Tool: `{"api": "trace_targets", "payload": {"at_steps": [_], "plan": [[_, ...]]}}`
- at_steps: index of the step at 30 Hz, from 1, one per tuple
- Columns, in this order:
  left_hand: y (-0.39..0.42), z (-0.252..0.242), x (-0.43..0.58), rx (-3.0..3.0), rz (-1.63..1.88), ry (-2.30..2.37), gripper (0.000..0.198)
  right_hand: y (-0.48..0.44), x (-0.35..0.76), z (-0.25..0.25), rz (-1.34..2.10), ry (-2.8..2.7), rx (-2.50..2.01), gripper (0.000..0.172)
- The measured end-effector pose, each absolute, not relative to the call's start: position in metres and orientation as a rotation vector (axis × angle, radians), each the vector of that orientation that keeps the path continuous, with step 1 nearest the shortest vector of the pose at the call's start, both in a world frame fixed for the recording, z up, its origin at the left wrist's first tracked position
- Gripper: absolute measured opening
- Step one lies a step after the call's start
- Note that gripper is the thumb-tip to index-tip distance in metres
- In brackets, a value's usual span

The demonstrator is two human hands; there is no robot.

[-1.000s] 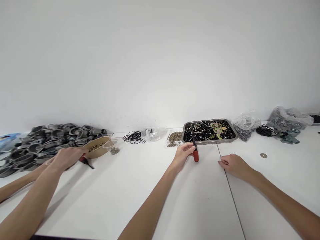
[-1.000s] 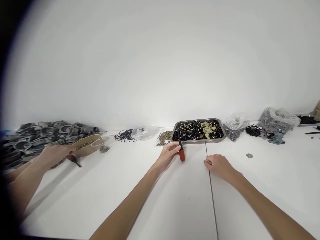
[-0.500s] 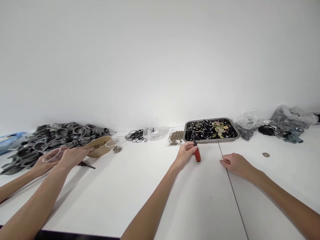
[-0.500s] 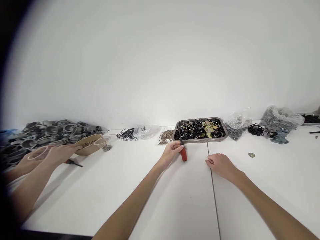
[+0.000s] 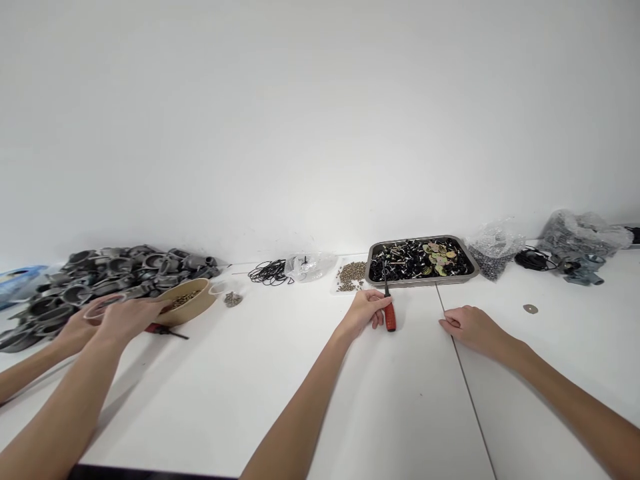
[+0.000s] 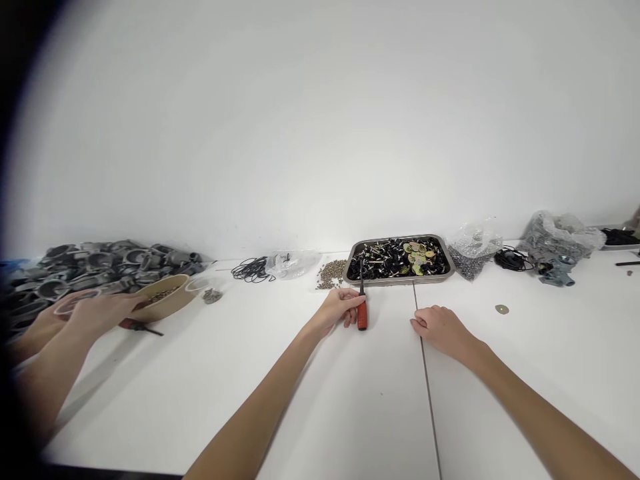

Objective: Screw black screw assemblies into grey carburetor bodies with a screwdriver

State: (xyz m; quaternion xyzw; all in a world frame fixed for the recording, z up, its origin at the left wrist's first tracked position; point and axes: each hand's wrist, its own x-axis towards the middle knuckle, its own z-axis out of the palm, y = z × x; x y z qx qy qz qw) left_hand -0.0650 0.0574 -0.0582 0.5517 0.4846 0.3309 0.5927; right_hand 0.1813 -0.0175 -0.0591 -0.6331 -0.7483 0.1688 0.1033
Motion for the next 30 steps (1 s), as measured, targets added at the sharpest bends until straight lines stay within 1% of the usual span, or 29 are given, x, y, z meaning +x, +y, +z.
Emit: {"api": "trace_targets", "payload": {"at_steps": [7, 14, 30], "plan": [[0.0568, -0.0564, -0.0605, 1.253, 0.785, 1.175, 0.027, -0.0181, 0.1806, -0.0566, 0.493, -2.220, -1.847, 0.036], [0.0552, -0.0551, -0.0598, 1.275, 0.774, 1.163, 0.033, -0.0178, 0.1805, -0.0536, 0.491, -2.221, -1.857, 0.037], [0.0575, -0.0586, -0.0631, 1.356, 0.736, 1.147, 0.033, -0.0165, 0.1817, -0.0556, 0.506, -2.213, -1.837, 0.037]]}}
